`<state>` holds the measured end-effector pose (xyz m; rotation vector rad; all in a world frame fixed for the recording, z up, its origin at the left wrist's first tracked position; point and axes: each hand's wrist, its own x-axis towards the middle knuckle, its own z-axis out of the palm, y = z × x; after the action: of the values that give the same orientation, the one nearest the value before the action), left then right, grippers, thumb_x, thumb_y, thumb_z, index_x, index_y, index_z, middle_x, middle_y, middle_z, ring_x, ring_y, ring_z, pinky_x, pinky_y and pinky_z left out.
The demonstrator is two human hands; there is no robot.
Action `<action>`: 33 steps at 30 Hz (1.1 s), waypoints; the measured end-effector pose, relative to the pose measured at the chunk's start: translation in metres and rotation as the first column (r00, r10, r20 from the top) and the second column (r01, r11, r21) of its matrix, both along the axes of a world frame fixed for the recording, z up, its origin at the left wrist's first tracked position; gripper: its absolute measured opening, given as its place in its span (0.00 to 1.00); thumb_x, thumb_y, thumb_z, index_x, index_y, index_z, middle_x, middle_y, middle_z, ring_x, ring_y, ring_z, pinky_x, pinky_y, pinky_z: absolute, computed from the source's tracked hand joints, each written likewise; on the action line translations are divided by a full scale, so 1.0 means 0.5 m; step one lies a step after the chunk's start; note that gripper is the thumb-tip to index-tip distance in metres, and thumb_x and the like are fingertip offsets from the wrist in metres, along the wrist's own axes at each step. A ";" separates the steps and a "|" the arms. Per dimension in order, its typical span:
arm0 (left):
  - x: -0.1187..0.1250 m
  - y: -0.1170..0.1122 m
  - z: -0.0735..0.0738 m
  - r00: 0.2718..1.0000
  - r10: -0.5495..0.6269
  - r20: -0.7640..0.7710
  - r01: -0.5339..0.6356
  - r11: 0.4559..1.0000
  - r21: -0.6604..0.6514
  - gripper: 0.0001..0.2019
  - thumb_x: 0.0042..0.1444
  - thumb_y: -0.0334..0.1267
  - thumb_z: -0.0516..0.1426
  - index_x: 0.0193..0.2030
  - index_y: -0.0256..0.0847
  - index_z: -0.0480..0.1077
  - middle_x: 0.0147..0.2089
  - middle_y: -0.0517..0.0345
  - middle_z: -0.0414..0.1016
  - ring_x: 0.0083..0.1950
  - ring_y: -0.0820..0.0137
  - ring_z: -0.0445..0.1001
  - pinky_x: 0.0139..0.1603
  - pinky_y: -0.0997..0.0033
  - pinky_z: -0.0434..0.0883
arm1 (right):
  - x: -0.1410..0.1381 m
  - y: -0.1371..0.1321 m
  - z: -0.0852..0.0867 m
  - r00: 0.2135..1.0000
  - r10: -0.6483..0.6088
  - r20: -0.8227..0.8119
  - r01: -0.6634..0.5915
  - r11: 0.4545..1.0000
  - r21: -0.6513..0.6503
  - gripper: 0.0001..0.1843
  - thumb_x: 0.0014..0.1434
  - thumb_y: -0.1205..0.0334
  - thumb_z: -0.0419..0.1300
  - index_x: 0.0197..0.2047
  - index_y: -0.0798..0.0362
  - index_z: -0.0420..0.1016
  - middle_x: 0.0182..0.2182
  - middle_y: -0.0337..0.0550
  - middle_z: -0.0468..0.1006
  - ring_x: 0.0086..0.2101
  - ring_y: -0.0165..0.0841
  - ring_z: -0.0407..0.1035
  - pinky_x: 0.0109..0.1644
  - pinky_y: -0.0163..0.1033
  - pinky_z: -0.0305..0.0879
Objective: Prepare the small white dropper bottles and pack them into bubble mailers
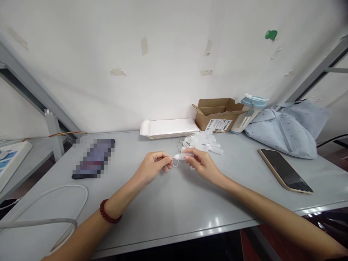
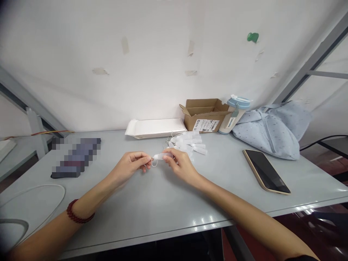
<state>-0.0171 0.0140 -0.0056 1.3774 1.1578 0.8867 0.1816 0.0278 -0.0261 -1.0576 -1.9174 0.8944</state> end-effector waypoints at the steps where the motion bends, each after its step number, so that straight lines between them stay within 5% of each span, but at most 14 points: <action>1: -0.001 0.000 0.000 1.000 -0.003 0.005 0.003 1.000 -0.004 0.11 0.52 0.41 0.57 0.24 0.38 0.72 0.26 0.58 0.72 0.28 0.73 0.68 0.32 0.72 0.66 | 0.000 0.000 0.001 1.000 0.002 0.007 -0.002 1.000 0.009 0.15 0.61 0.55 0.51 0.44 0.55 0.71 0.25 0.38 0.70 0.24 0.26 0.62 0.27 0.33 0.58; 11: -0.039 0.022 0.021 0.996 0.044 0.084 -0.039 0.997 -0.063 0.12 0.52 0.44 0.57 0.32 0.38 0.76 0.34 0.52 0.75 0.34 0.70 0.71 0.34 0.70 0.67 | 0.005 0.001 0.026 0.999 -0.022 -0.029 0.024 0.997 0.067 0.15 0.61 0.55 0.52 0.45 0.55 0.71 0.29 0.40 0.74 0.29 0.29 0.67 0.31 0.34 0.62; 23: -0.025 0.013 0.019 0.996 -0.052 -0.076 0.052 0.999 -0.015 0.12 0.51 0.44 0.57 0.25 0.38 0.72 0.27 0.57 0.72 0.29 0.71 0.68 0.32 0.71 0.65 | -0.004 -0.004 0.013 0.998 -0.017 0.059 0.012 0.996 0.088 0.15 0.61 0.53 0.52 0.45 0.53 0.70 0.28 0.40 0.73 0.28 0.30 0.66 0.31 0.35 0.63; 27: -0.043 0.030 0.019 0.996 0.061 -0.060 -0.059 0.998 0.027 0.11 0.49 0.43 0.58 0.23 0.38 0.71 0.26 0.58 0.71 0.29 0.72 0.68 0.32 0.72 0.65 | 0.005 0.015 0.001 0.990 -0.073 0.118 0.046 0.976 0.214 0.14 0.62 0.56 0.52 0.48 0.54 0.66 0.31 0.42 0.73 0.31 0.31 0.67 0.32 0.36 0.63; 33: -0.087 0.065 0.006 0.947 0.314 -0.066 -0.313 0.949 0.023 0.11 0.45 0.44 0.60 0.24 0.36 0.72 0.28 0.56 0.71 0.31 0.71 0.70 0.31 0.72 0.66 | 0.022 0.045 -0.024 0.946 -0.156 0.285 -0.004 0.872 0.489 0.11 0.64 0.60 0.49 0.46 0.53 0.66 0.35 0.47 0.72 0.36 0.35 0.66 0.37 0.39 0.64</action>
<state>-0.0604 0.0463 -0.0026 1.2598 1.4540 1.0782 0.1924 0.0503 -0.0380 -0.9968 -2.1860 0.1689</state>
